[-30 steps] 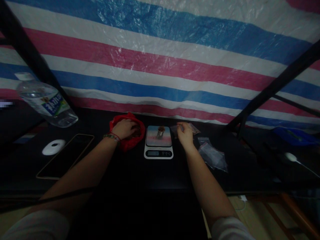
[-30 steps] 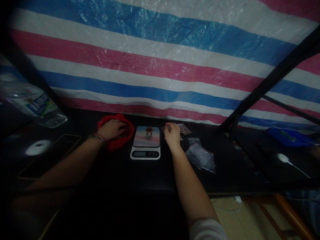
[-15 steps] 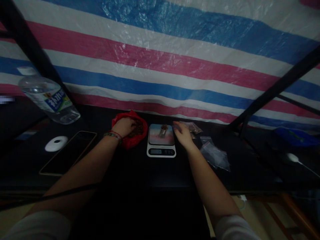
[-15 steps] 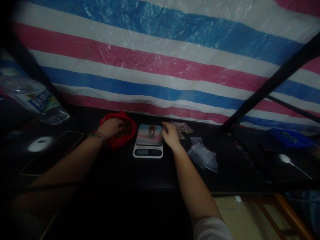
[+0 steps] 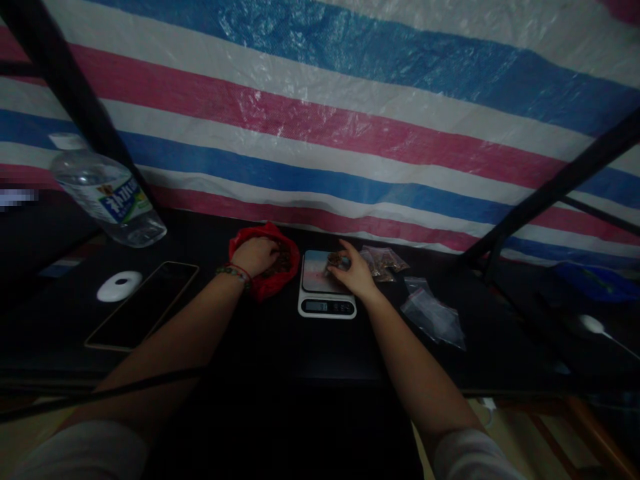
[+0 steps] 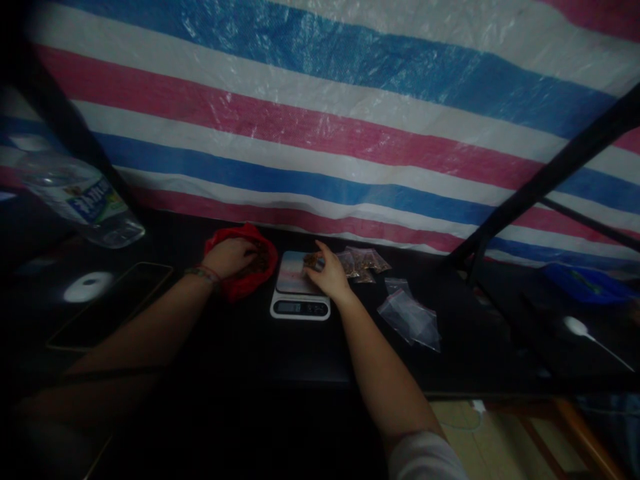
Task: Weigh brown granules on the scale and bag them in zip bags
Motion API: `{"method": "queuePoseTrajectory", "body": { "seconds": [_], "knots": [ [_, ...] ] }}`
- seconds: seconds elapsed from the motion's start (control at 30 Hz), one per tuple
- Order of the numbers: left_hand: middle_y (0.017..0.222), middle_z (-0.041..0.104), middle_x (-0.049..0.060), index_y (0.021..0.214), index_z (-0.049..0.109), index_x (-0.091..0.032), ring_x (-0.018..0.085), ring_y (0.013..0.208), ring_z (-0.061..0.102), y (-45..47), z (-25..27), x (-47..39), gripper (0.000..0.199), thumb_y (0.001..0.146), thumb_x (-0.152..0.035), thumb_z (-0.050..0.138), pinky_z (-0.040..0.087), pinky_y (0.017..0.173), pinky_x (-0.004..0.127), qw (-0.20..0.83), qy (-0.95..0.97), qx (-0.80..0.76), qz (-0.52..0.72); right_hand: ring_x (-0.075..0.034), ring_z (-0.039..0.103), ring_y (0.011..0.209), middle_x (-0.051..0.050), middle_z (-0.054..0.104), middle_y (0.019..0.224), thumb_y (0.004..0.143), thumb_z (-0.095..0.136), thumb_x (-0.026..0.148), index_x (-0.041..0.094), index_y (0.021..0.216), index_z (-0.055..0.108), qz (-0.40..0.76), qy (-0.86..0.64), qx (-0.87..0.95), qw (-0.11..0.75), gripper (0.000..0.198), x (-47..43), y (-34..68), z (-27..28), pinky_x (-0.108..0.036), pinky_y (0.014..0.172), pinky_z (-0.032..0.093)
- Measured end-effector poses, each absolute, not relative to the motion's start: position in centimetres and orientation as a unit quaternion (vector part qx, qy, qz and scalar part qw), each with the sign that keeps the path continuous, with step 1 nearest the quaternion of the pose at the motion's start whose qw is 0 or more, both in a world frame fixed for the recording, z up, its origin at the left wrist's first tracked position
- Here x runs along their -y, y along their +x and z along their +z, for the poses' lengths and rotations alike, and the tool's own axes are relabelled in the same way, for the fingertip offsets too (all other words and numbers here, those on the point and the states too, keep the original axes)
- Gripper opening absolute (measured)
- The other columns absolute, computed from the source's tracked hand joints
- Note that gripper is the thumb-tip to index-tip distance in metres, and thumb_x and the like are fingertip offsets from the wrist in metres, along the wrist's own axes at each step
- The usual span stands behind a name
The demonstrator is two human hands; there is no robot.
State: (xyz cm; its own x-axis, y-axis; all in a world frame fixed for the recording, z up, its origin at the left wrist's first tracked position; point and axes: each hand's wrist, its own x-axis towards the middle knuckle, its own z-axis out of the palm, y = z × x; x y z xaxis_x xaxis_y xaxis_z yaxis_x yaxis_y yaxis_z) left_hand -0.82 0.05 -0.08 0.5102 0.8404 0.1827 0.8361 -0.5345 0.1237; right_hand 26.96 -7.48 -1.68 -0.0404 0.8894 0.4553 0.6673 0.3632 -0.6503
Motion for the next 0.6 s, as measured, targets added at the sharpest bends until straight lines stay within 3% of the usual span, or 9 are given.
{"method": "queuePoseTrajectory", "body": {
  "seconds": [0.4,0.5,0.6],
  "knots": [
    [0.100,0.070,0.011,0.096,0.070,-0.016,0.025,0.093,0.063,0.0,2.1,1.7,0.040,0.090,-0.037,0.036,0.047,0.085,0.035,-0.005,0.836,-0.531,0.139,-0.026,0.062,0.101,-0.008,0.068,0.104,0.068,0.071,0.034,0.021,0.138,0.038,0.033,-0.591,0.650,0.477,0.078,7.8,31.1,-1.0,-0.045,0.094,0.045],
    [0.107,0.069,0.010,0.107,0.067,-0.017,0.025,0.098,0.063,2.0,3.5,4.4,0.039,0.091,-0.036,0.035,0.047,0.087,0.035,-0.020,0.835,-0.523,0.168,-0.026,0.063,0.100,-0.009,0.067,0.105,0.068,0.072,0.035,0.020,0.138,0.038,0.029,-0.597,0.642,0.480,0.079,7.8,31.5,-1.2,-0.045,0.093,0.046],
    [0.104,0.069,0.010,0.132,0.050,-0.021,0.023,0.092,0.066,5.4,3.9,9.4,0.045,0.092,-0.035,0.037,0.050,0.079,0.033,0.002,0.882,-0.448,0.150,-0.027,0.063,0.100,-0.009,0.068,0.104,0.068,0.072,0.036,0.020,0.138,0.038,0.029,-0.602,0.636,0.481,0.080,7.8,31.6,-1.2,-0.045,0.092,0.047]
  ]
}}
